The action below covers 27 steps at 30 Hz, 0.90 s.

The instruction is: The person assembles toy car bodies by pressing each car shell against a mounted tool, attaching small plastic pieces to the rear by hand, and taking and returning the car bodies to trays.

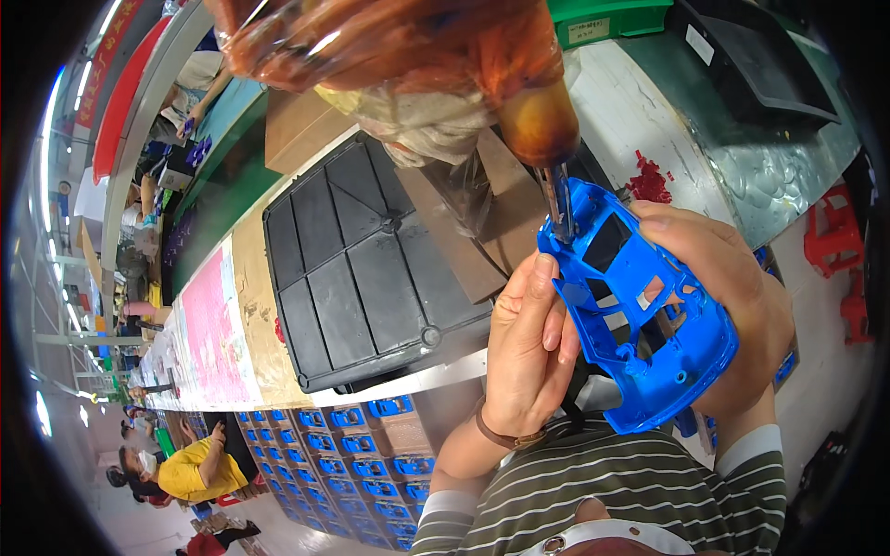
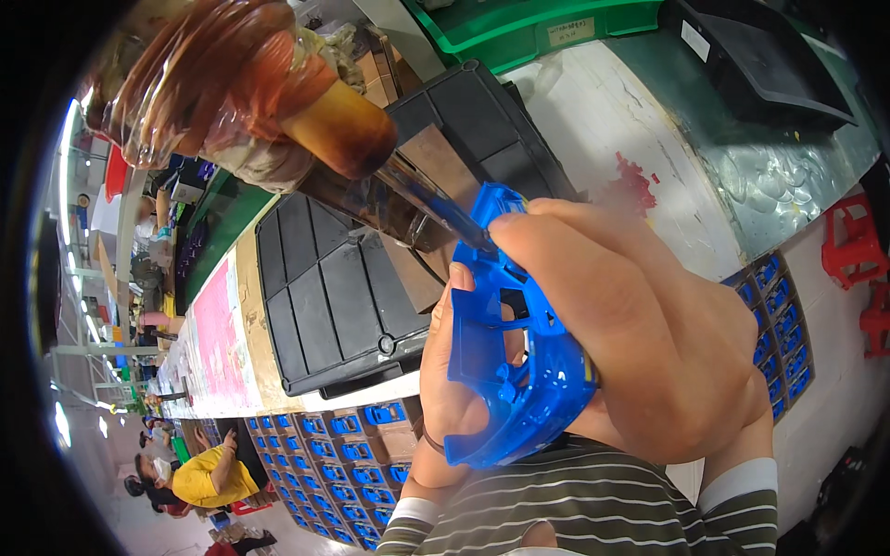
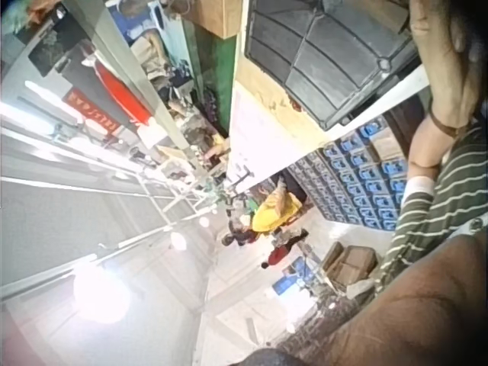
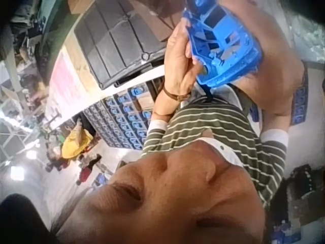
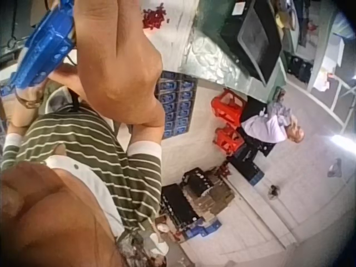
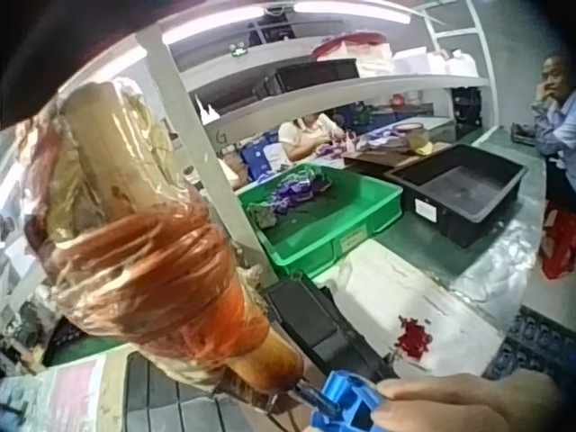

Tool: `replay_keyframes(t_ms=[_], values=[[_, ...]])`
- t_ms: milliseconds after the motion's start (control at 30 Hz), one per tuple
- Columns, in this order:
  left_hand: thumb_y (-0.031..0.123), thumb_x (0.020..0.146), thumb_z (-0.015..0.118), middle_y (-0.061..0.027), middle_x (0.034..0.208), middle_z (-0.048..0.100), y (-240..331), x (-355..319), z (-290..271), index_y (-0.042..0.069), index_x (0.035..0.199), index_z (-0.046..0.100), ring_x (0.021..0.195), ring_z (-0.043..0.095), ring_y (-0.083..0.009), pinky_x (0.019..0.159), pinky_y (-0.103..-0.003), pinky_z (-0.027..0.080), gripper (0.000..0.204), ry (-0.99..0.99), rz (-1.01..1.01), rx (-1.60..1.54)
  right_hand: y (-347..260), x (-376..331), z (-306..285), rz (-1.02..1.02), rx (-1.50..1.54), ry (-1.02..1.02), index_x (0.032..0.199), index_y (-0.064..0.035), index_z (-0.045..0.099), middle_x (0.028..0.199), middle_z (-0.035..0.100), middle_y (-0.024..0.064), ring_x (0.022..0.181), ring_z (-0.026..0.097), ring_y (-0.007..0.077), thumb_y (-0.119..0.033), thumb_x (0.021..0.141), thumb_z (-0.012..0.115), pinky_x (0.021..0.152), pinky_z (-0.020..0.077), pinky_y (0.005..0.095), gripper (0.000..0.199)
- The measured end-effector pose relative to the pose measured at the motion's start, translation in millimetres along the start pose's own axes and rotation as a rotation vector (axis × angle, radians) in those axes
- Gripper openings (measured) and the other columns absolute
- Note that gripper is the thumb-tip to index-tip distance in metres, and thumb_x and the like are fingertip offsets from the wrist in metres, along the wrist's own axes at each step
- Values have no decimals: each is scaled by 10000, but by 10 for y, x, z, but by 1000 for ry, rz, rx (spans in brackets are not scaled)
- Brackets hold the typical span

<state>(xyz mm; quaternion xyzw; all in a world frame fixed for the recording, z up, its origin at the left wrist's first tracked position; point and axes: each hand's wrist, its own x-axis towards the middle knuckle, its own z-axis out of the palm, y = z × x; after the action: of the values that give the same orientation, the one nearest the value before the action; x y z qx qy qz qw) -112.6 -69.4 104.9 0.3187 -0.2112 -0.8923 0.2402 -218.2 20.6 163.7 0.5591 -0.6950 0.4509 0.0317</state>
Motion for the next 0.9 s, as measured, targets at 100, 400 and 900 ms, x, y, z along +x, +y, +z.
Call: replay_keyframes(t_ms=[100, 400, 900], values=[[266, 951, 459, 74, 473, 349, -8, 18, -26, 39, 1163, 529, 383, 330, -15, 370, -147, 294, 319, -52, -12, -40, -21, 2, 14, 7, -1, 23, 1059, -22, 544, 1031, 620, 189, 905, 633, 288, -112, 731, 668, 760, 513, 329, 362], [278, 946, 466, 71, 456, 347, 26, 20, -19, 28, 1160, 527, 374, 346, -21, 372, -142, 290, 334, -32, 1, 20, -22, 31, 6, 6, 12, 3, 1061, -26, 538, 1025, 622, 190, 913, 631, 296, -113, 715, 685, 770, 512, 333, 386], [273, 970, 403, 62, 453, 326, -33, 15, -7, 43, 1258, 465, 375, 361, -38, 381, -156, 315, 374, -131, -77, 48, 44, -66, -21, 27, -49, -53, 1040, -38, 575, 1027, 624, 172, 893, 635, 299, -137, 627, 737, 742, 508, 320, 454]])
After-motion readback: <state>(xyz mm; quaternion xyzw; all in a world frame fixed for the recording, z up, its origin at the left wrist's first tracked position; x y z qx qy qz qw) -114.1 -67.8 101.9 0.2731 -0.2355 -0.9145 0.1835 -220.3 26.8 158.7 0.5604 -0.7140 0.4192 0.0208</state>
